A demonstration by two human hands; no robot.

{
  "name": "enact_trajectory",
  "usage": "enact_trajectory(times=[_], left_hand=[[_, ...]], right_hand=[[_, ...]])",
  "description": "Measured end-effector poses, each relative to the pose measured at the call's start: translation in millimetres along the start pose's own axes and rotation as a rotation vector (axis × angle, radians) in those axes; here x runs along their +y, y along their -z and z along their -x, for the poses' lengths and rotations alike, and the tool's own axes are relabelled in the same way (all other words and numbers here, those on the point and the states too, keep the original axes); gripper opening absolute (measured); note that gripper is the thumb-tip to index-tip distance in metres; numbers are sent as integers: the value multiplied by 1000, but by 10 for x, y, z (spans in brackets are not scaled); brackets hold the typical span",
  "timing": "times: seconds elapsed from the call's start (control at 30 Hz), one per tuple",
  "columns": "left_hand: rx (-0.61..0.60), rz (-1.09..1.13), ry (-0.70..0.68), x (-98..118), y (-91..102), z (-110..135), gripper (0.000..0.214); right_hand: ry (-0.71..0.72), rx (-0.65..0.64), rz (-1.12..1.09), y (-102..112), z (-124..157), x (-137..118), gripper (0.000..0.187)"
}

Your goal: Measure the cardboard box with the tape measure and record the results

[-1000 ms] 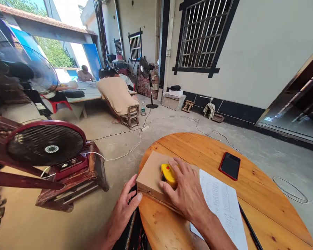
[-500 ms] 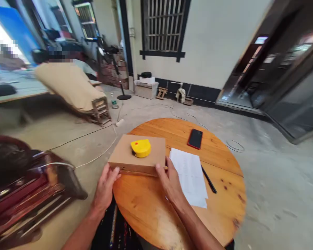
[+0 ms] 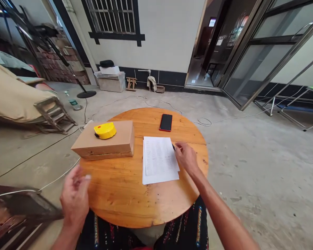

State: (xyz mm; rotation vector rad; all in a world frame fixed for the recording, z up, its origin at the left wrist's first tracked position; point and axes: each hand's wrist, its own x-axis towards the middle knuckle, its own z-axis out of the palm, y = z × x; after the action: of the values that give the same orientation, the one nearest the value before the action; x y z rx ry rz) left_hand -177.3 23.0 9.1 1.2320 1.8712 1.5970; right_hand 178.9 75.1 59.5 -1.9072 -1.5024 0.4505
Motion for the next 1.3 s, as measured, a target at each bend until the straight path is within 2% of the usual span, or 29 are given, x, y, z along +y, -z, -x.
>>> enact_trajectory(times=[0.07, 0.13, 0.23, 0.33, 0.53, 0.7, 0.9, 1.3], left_hand=[[-197, -70, -188, 70, -60, 329, 41], [-375, -113, -384, 166, -213, 585, 29], [-496, -165, -603, 290, -517, 782, 26], [-558, -238, -700, 334, -751, 837, 29], [-573, -365, -687, 244, -880, 912, 35], [-556, -408, -663, 195, -925, 917, 35], [-559, -466, -656, 218, -953, 917, 36], [-550, -478, -675, 209, -958, 927, 26]], right_hand=[[-51, -10, 156, 145, 26, 245, 21], [-64, -38, 265, 160, 71, 357, 16], [-81, -58, 341, 90, 129, 377, 11], [-130, -41, 332, 129, 179, 416, 16], [-141, -29, 123, 351, 354, 631, 36], [-55, -214, -6, 174, 339, 610, 32], [-30, -302, 4, 7, 269, 535, 19], [-50, -344, 115, 40, 345, 432, 19]])
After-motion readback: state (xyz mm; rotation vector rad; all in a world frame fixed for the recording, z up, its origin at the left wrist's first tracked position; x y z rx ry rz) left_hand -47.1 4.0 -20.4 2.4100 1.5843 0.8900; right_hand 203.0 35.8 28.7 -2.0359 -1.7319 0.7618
